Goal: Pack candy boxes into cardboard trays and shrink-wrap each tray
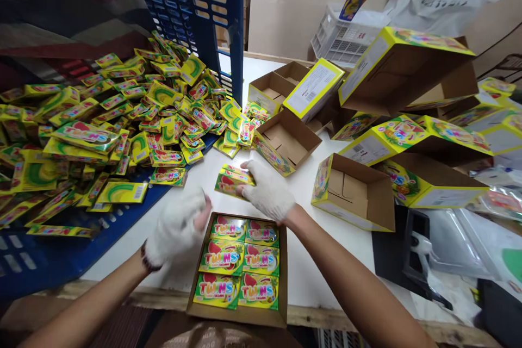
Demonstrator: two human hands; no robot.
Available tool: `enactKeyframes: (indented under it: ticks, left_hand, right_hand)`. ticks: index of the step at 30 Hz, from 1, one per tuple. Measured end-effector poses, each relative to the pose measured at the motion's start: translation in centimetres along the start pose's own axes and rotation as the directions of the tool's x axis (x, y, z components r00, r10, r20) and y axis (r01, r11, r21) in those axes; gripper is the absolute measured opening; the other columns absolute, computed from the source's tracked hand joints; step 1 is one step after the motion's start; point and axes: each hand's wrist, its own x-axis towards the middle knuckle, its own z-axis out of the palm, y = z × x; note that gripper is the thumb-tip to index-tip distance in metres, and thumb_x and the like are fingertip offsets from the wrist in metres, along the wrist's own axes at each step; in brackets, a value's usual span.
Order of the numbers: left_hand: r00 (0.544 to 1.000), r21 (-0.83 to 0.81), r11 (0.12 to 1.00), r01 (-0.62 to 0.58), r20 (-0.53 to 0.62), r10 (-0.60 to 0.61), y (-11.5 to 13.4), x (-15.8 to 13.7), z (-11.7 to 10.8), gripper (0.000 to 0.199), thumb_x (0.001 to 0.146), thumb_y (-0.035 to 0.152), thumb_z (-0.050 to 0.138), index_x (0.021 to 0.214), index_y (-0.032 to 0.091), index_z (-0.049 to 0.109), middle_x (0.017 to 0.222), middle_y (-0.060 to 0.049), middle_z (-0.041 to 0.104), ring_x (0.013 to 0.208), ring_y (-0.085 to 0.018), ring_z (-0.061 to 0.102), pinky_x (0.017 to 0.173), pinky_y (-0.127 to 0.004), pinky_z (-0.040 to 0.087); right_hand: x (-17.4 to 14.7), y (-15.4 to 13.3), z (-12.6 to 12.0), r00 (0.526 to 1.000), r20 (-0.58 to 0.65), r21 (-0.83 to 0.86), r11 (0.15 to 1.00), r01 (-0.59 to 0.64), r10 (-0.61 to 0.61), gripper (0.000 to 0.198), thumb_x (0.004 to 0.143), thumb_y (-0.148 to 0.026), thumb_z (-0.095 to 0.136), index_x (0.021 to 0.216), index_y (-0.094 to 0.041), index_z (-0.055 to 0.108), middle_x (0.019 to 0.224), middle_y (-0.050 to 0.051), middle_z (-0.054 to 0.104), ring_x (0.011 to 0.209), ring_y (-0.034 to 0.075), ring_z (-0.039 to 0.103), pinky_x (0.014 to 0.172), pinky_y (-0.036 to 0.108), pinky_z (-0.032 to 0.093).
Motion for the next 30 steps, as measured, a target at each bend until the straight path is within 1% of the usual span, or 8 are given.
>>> enactKeyframes:
  ticks: [2,5,11,16,21,25,28,30]
  left_hand:
    - [0.953,0.032,0.977,-0.212,0.229,0.200,2.2,-3.2,-0.2,0.023,0.089,0.026,0.043,0.070,0.022,0.055,0.074,-0.005,0.056,0.073,-0.018,0.053,0.072,-0.033,0.048]
    - [0.907,0.137,0.932,-0.337,0.313,0.282,3.5,-7.1,1.3,0.008,0.084,0.025,0.053,0.081,0.021,0.059,0.083,-0.006,0.062,0.081,-0.021,0.056,0.087,-0.043,0.048]
    - [0.931,0.175,0.921,-0.347,0.181,0.317,2.6,-9.9,3.5,0.018,0.081,0.020,0.053,0.097,0.018,0.063,0.100,-0.006,0.069,0.096,-0.023,0.062,0.106,-0.045,0.043]
    - [0.930,0.151,0.918,-0.367,0.093,0.356,2.5,-10.0,3.4,0.022,0.080,0.016,0.052,0.099,0.016,0.063,0.096,-0.007,0.071,0.096,-0.021,0.064,0.105,-0.043,0.046]
    - [0.935,0.149,0.923,-0.354,0.060,0.349,2.8,-10.1,3.7,0.024,0.080,0.018,0.052,0.101,0.015,0.063,0.096,-0.008,0.070,0.095,-0.022,0.064,0.105,-0.044,0.046]
    - [0.925,0.088,0.922,-0.378,0.082,0.372,2.8,-10.1,3.2,0.016,0.083,0.022,0.050,0.091,0.018,0.064,0.087,-0.006,0.068,0.088,-0.021,0.063,0.101,-0.044,0.048]
    - [0.931,0.073,0.928,-0.364,0.021,0.364,0.7,-9.1,1.5,0.022,0.087,0.021,0.046,0.100,0.020,0.064,0.095,-0.008,0.068,0.095,-0.020,0.063,0.096,-0.040,0.050]
    - [0.970,0.196,0.956,-0.217,-0.065,0.234,-1.9,-7.2,-0.2,0.030,0.087,0.018,0.045,0.110,0.019,0.063,0.107,-0.011,0.066,0.105,-0.021,0.061,0.094,-0.037,0.050]
  right_hand:
    - [-3.1,-0.1,-0.8,0.990,0.115,0.107,0.990,-0.090,0.077,0.038,0.079,-0.029,0.066,0.115,-0.022,0.057,0.102,0.002,0.066,0.088,0.018,0.059,0.076,0.027,0.045]
    - [-6.6,0.2,0.8,0.954,0.252,0.093,0.977,-0.192,0.163,0.024,0.079,-0.023,0.063,0.103,-0.023,0.063,0.097,0.001,0.067,0.085,0.018,0.061,0.073,0.027,0.046]
    - [-7.7,-0.4,6.4,0.992,0.102,-0.188,0.981,-0.050,0.071,0.016,0.091,-0.018,0.051,0.097,-0.023,0.065,0.098,0.006,0.063,0.085,0.017,0.060,0.072,0.027,0.043]
    - [-6.7,-1.5,8.1,0.991,0.078,-0.525,0.850,-0.049,0.105,0.014,0.090,-0.016,0.053,0.093,-0.023,0.065,0.092,0.007,0.061,0.074,0.018,0.057,0.054,0.029,0.031]
    - [-7.0,-0.8,9.4,0.999,0.027,-0.542,0.839,0.054,-0.047,0.020,0.096,-0.021,0.048,0.096,-0.021,0.067,0.088,0.009,0.061,0.079,0.021,0.055,0.060,0.030,0.033]
    - [-7.6,-0.2,10.1,0.980,-0.036,-0.499,0.853,0.153,-0.197,0.022,0.095,-0.024,0.049,0.103,-0.019,0.070,0.090,0.011,0.061,0.082,0.024,0.051,0.069,0.033,0.036]
    - [-8.4,-0.1,10.6,0.946,-0.134,-0.423,0.880,0.214,-0.294,0.020,0.089,-0.021,0.057,0.105,-0.020,0.070,0.096,0.011,0.059,0.087,0.024,0.048,0.074,0.034,0.039]
    - [-8.8,-0.1,11.0,0.926,-0.172,-0.429,0.872,0.235,-0.335,0.023,0.087,-0.019,0.059,0.108,-0.021,0.070,0.097,0.011,0.057,0.089,0.024,0.046,0.075,0.034,0.039]
